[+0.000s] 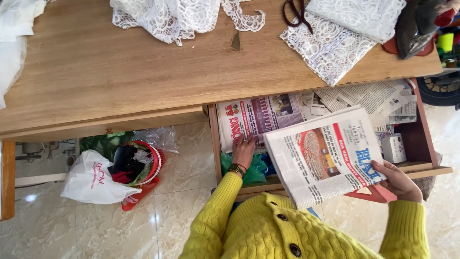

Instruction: The person opens a drawer and removes several folded newspapers, placing them on a wooden table. They then unfold a newspaper, smooth it out on the table, and pick up a blue pen.

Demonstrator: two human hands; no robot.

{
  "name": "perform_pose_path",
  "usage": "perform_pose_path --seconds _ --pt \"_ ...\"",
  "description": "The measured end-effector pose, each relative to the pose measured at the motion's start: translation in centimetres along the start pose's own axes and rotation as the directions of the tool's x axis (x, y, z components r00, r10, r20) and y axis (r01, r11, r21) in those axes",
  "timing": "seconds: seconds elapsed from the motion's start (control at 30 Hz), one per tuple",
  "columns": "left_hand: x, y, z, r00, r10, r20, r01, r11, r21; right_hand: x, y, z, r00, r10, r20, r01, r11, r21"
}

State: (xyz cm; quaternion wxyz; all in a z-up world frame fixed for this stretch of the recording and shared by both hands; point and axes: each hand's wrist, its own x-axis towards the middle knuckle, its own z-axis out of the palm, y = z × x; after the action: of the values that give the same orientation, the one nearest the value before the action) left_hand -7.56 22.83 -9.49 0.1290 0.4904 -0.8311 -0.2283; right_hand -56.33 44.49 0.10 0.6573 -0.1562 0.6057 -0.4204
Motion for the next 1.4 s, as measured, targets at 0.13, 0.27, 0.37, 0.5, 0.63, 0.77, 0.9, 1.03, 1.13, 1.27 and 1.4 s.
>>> perform_pose_path --seconds 0.13,0.27,0.37,0.5,0.63,0.77,0.9,1.03,1.13,1.27,1.4 --pt "-1.0 0.3 2.0 0.971 0.228 -0.067 -0.214 0.962 0.171 2.0 0.5 2.0 0.995 0.09 -0.05 -0.09 0.996 -0.01" --pt "-2.1 0.7 3.9 0.98 0.2 -0.001 -0.2 0.976 0.089 4.4 -2.2 10.1 0.971 0.155 -0.18 -0.168 0.984 -0.059" --pt "-3.2 1.0 5.0 0.983 0.157 0.096 -0.155 0.987 -0.03 6.4 -3.0 14.2 0.983 0.138 -0.121 -0.158 0.972 -0.175" --pt "-4.3 1.4 5.9 0.965 0.113 0.238 -0.064 0.977 -0.203 7.6 -2.3 16.5 0.971 0.199 -0.13 -0.208 0.976 -0.062" --pt "-4.1 2.9 1.0 0.915 0.057 0.4 0.047 0.968 -0.246 8.9 0.4 16.8 0.945 0.166 -0.282 -0.155 0.986 0.061" --pt "-4.0 3.9 -3.5 0.983 0.135 0.127 -0.069 0.904 -0.422 5.9 0.7 15.8 0.96 0.072 -0.271 -0.08 0.997 -0.017" --pt "-2.6 2.6 -5.2 0.971 0.028 -0.236 -0.109 0.936 -0.335 0.2 -5.1 16.7 0.913 0.043 -0.405 -0.099 0.988 -0.117" --pt "-1.2 0.3 -2.8 0.998 0.001 -0.062 -0.002 1.0 -0.015 -0.8 -4.1 7.6 0.903 -0.067 -0.425 0.128 0.985 0.116" --pt "0.8 0.6 -1.0 0.976 0.138 0.17 -0.175 0.959 0.224 -1.9 -2.9 3.6 0.899 -0.159 -0.408 0.247 0.954 0.172" --pt "2.7 -0.9 4.4 0.947 0.295 0.124 -0.319 0.902 0.291 -3.4 -1.5 2.9 0.898 -0.219 -0.383 0.299 0.94 0.164" --pt "3.2 -0.7 4.2 0.906 0.424 0.014 -0.392 0.824 0.41 -4.7 0.0 2.9 0.911 -0.203 -0.359 0.298 0.925 0.234"
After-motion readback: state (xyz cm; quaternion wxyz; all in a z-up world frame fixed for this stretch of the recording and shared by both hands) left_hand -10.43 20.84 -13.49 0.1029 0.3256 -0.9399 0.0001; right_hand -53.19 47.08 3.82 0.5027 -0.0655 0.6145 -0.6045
